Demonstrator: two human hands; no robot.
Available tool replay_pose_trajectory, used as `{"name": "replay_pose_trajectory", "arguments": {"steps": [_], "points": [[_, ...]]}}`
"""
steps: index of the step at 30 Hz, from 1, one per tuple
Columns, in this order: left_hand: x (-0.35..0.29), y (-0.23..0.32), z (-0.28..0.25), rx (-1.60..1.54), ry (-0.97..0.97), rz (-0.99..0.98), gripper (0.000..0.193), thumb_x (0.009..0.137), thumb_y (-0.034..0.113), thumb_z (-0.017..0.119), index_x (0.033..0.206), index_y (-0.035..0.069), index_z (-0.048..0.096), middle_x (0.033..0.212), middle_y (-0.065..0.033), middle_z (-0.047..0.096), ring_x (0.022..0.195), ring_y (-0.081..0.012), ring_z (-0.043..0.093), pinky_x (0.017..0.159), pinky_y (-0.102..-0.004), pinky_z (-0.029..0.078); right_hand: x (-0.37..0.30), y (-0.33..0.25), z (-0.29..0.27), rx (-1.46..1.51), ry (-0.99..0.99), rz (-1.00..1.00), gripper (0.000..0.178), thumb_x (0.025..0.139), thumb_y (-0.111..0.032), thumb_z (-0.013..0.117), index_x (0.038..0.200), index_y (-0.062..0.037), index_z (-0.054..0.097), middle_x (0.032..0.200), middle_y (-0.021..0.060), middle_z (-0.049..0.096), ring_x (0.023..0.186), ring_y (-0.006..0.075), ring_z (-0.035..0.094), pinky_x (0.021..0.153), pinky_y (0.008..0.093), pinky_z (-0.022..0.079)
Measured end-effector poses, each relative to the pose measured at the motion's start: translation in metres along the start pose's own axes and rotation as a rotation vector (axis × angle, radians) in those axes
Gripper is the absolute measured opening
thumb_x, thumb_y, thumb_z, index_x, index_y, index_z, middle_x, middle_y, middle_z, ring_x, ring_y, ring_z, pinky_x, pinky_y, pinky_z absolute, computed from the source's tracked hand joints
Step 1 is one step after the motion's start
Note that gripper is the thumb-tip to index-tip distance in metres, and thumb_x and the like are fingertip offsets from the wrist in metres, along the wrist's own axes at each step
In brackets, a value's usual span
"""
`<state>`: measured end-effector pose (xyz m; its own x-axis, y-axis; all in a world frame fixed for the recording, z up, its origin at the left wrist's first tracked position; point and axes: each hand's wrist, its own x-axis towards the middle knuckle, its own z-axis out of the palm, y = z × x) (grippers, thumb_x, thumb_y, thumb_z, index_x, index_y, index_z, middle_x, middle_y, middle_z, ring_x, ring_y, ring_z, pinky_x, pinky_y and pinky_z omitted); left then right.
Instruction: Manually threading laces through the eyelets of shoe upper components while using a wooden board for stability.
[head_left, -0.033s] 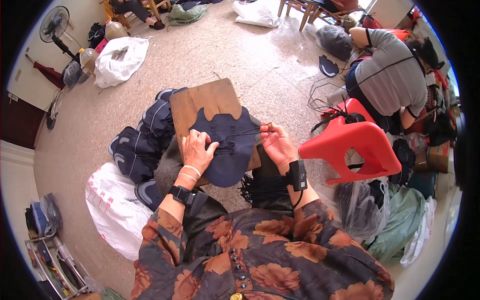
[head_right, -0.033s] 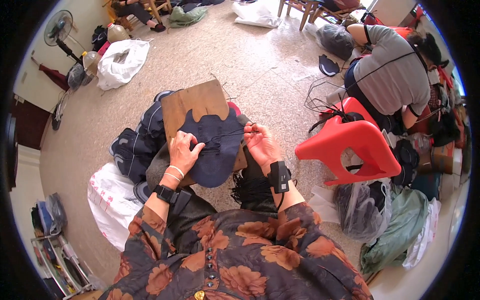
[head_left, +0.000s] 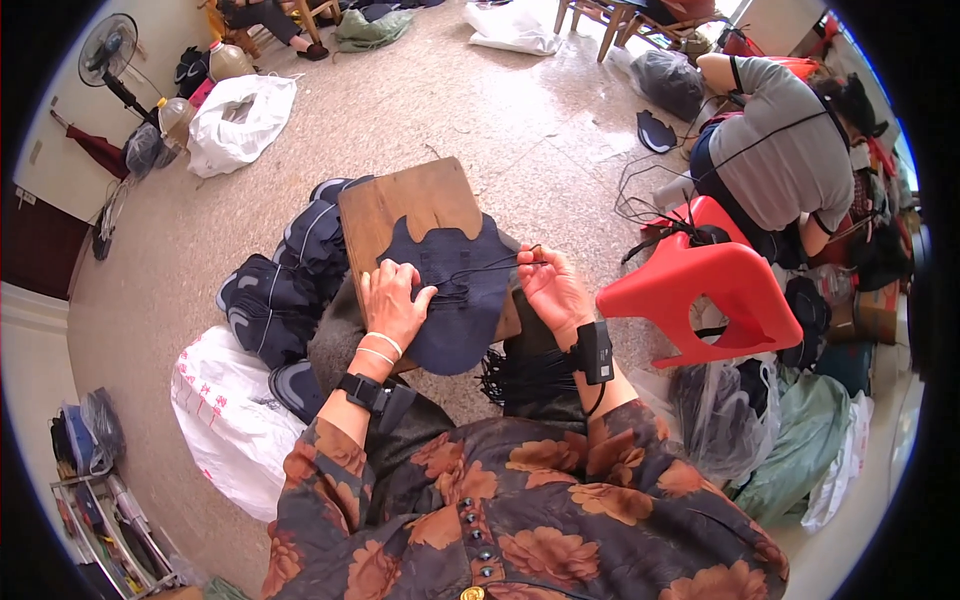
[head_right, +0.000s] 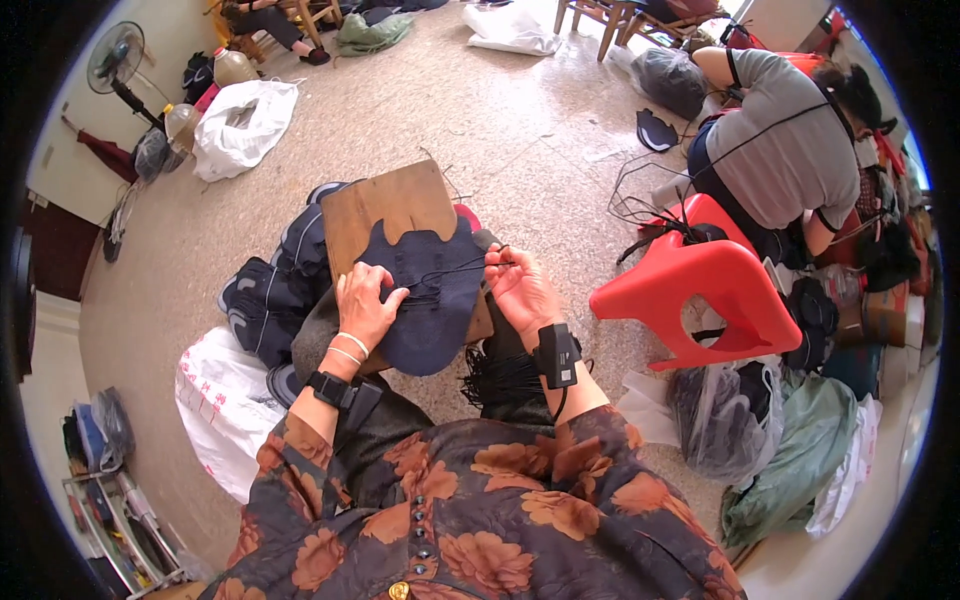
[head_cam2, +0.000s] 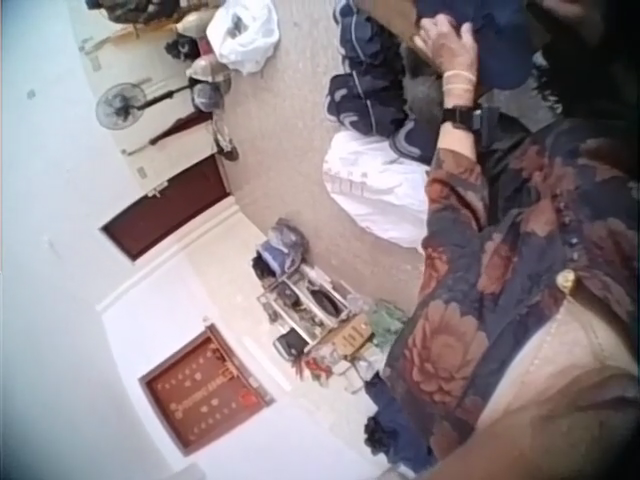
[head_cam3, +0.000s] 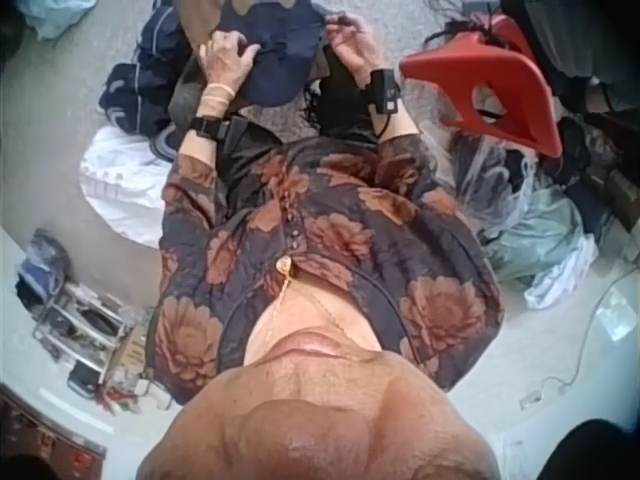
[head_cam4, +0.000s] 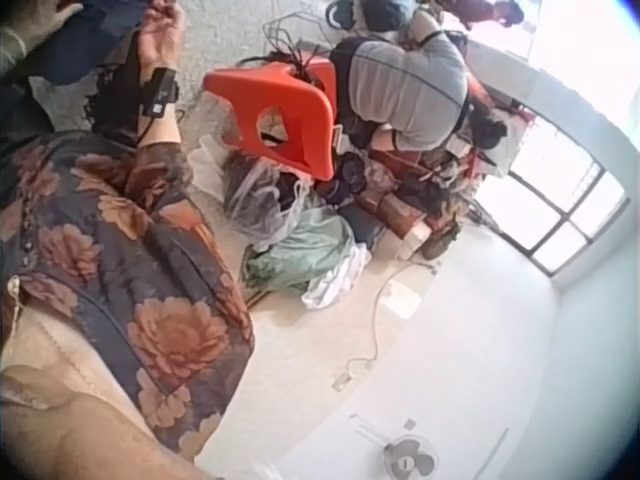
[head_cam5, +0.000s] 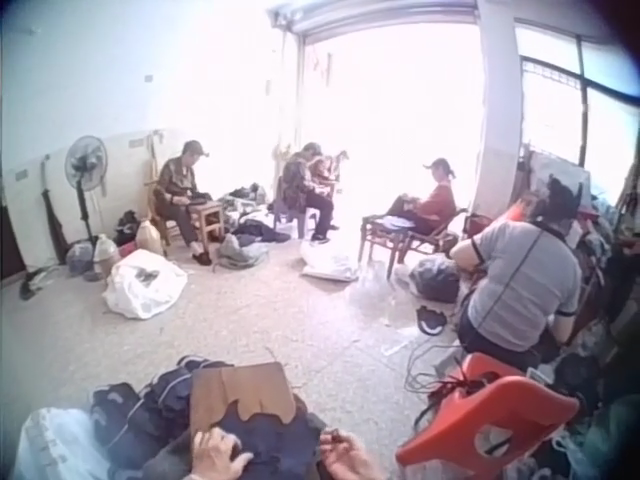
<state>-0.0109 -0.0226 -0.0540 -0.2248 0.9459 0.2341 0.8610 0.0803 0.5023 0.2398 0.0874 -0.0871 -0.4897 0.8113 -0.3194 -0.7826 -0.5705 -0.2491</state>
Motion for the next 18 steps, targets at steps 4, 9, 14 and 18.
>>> {"name": "replay_pose_trajectory", "arguments": {"steps": [4, 9, 14, 18], "points": [[0.007, 0.032, 0.002, -0.044, 0.117, 0.231, 0.030, 0.073, 0.021, 0.083, 0.095, 0.010, 0.065, 0.101, -0.0085, 0.057, 0.098, -0.0285, 0.057, 0.093, -0.0428, 0.040, -0.010, 0.009, 0.024, -0.090, -0.032, 0.054, 0.014, 0.098, -0.009, 0.057, 0.106, 0.0018, 0.059, 0.109, 0.0099, 0.064, 0.093, 0.0172, 0.064, 0.080, 0.0300, 0.055], [0.014, 0.034, 0.013, -0.207, 0.058, 0.172, 0.013, 0.081, 0.009, 0.074, 0.092, 0.008, 0.069, 0.085, -0.0052, 0.060, 0.086, -0.0230, 0.060, 0.080, -0.0372, 0.047, -0.024, 0.025, 0.050, -0.614, 0.110, -0.117, 0.017, 0.097, -0.015, 0.064, 0.107, -0.0017, 0.064, 0.112, 0.0078, 0.067, 0.096, 0.0136, 0.064, 0.079, 0.0279, 0.054], [0.005, -0.005, 0.012, -0.642, 0.123, -0.208, 0.004, 0.091, 0.004, 0.068, 0.089, 0.001, 0.066, 0.072, -0.0044, 0.065, 0.064, -0.0066, 0.060, 0.058, -0.0255, 0.049, -0.015, 0.022, 0.034, -0.941, 0.252, -0.323, 0.006, 0.095, -0.011, 0.062, 0.095, -0.0052, 0.063, 0.082, 0.0011, 0.066, 0.072, 0.0084, 0.059, 0.067, 0.0221, 0.048], [0.001, -0.025, -0.001, -0.327, -0.004, -0.259, 0.016, 0.087, 0.009, 0.071, 0.098, 0.001, 0.063, 0.079, -0.0100, 0.064, 0.071, -0.0223, 0.065, 0.068, -0.0347, 0.053, -0.017, 0.017, 0.035, -0.890, 0.137, -0.225, 0.008, 0.096, -0.010, 0.062, 0.103, -0.0056, 0.063, 0.080, 0.0011, 0.064, 0.068, 0.0087, 0.058, 0.065, 0.0224, 0.048]]}}
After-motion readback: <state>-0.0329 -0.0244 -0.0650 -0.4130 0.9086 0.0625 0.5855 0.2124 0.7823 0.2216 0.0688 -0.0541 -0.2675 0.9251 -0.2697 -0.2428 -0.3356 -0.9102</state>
